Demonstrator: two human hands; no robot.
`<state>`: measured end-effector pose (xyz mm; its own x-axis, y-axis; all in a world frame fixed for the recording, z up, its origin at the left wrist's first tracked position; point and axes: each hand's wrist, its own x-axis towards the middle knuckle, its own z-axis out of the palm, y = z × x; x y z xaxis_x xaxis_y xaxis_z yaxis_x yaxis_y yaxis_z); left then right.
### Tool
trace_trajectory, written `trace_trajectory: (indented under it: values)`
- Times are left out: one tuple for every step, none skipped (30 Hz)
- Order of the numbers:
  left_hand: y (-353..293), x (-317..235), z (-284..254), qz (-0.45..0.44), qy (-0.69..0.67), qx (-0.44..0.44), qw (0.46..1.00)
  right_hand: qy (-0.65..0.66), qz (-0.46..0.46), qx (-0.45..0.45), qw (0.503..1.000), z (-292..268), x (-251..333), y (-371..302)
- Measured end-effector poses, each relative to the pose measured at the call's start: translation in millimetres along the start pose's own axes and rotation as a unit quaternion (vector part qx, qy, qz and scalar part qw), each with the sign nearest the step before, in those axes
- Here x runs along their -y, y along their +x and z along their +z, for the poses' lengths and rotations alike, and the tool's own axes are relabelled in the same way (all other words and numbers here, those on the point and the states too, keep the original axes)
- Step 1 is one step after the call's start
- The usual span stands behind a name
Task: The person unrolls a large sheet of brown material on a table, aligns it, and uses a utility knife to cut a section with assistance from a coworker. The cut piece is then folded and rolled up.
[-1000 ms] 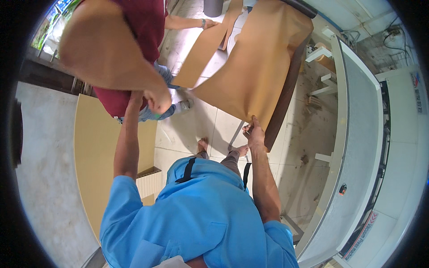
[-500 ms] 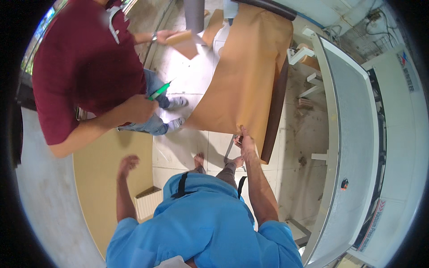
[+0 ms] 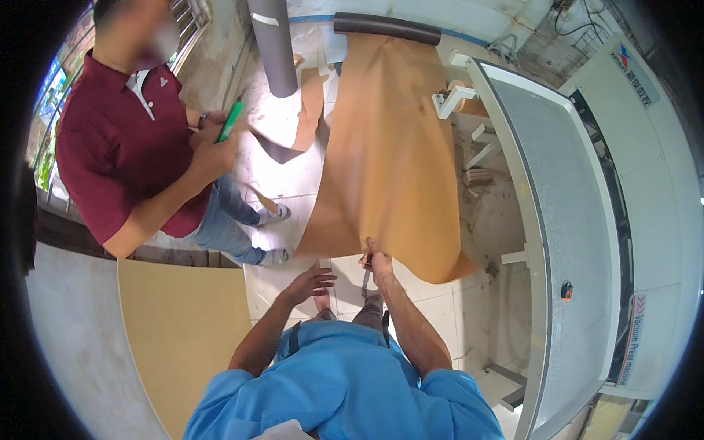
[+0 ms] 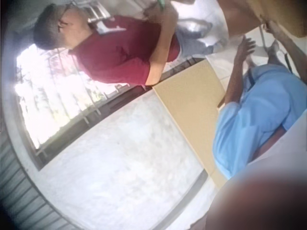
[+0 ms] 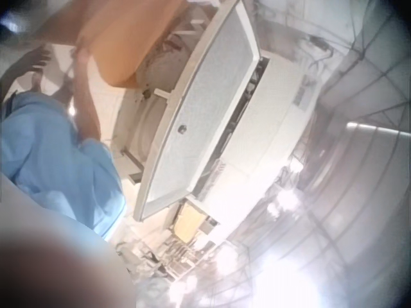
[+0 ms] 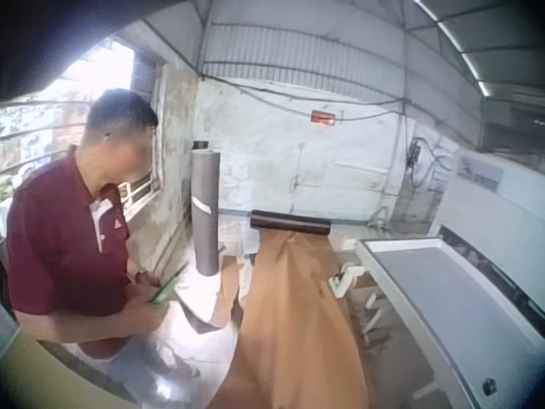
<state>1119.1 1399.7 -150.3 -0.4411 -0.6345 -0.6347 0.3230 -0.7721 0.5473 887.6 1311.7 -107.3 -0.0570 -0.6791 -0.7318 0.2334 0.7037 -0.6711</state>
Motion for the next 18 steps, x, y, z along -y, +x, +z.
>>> trace_trajectory:
  values:
    - [15.4, -2.3, 6.8, 0.0, -0.042, 0.007, 0.999, 0.008, -0.006, 0.007, 1.0, -1.9, -0.5, 0.0]
    - [29.7, -4.3, 12.5, 0.004, -0.068, -0.004, 0.998, 0.011, -0.008, 0.011, 1.0, -4.4, -0.1, 0.5]
    - [43.1, -4.5, 17.6, 0.009, -0.095, -0.015, 0.995, 0.016, -0.008, 0.015, 1.0, -7.8, -0.7, 1.3]
    - [53.9, -4.4, 21.4, 0.013, -0.123, -0.027, 0.992, 0.02, 0.0, 0.012, 1.0, -11.5, -1.4, 2.3]
    - [63.6, -3.8, 25.0, 0.019, -0.159, -0.049, 0.986, 0.02, -0.001, 0.013, 1.0, -16.5, -2.3, 3.9]
    - [70.8, -2.6, 27.6, 0.026, -0.167, -0.067, 0.983, 0.019, -0.006, 0.023, 1.0, -21.6, -3.8, 6.1]
    - [76.4, -1.7, 30.2, 0.032, -0.181, -0.093, 0.979, 0.018, -0.006, 0.027, 0.999, -27.2, -6.0, 8.5]
    - [80.1, -0.3, 32.3, 0.029, -0.193, -0.118, 0.974, 0.017, -0.005, 0.029, 0.999, -33.0, -9.5, 11.0]
    - [81.8, 0.6, 34.0, 0.041, -0.176, -0.123, 0.976, 0.011, -0.004, 0.03, 0.999, -38.7, -13.0, 14.9]
    - [82.8, 1.2, 35.1, 0.044, -0.159, -0.128, 0.978, 0.009, -0.005, 0.032, 0.999, -44.5, -17.7, 19.0]
    - [81.7, 2.2, 36.5, 0.044, -0.138, -0.143, 0.979, 0.005, 0.007, 0.027, 1.0, -50.6, -23.0, 22.8]
    - [80.7, 2.5, 37.6, 0.049, -0.12, -0.133, 0.983, -0.002, 0.026, 0.014, 1.0, -56.8, -28.6, 27.1]
    - [78.6, 2.9, 38.8, 0.05, -0.098, -0.133, 0.985, -0.016, 0.034, -0.005, 0.999, -63.7, -35.6, 29.8]
    - [77.1, 2.6, 39.3, 0.047, -0.077, -0.149, 0.985, -0.008, 0.055, 0.025, 0.998, -69.9, -42.5, 33.3]
    - [76.3, 2.9, 41.0, 0.05, -0.061, -0.143, 0.987, 0.005, 0.071, 0.054, 0.996, -77.7, -50.3, 34.4]
    - [76.4, 3.4, 42.0, 0.048, -0.048, -0.152, 0.986, 0.011, 0.105, 0.059, 0.993, -85.7, -58.0, 35.4]
    - [77.5, 4.7, 43.3, 0.039, -0.039, -0.16, 0.986, -0.014, 0.102, 0.104, 0.989, -94.8, -65.9, 34.9]
    - [79.5, 7.4, 44.6, 0.039, -0.026, -0.178, 0.983, -0.047, 0.117, 0.125, 0.984, -104.8, -73.5, 34.0]
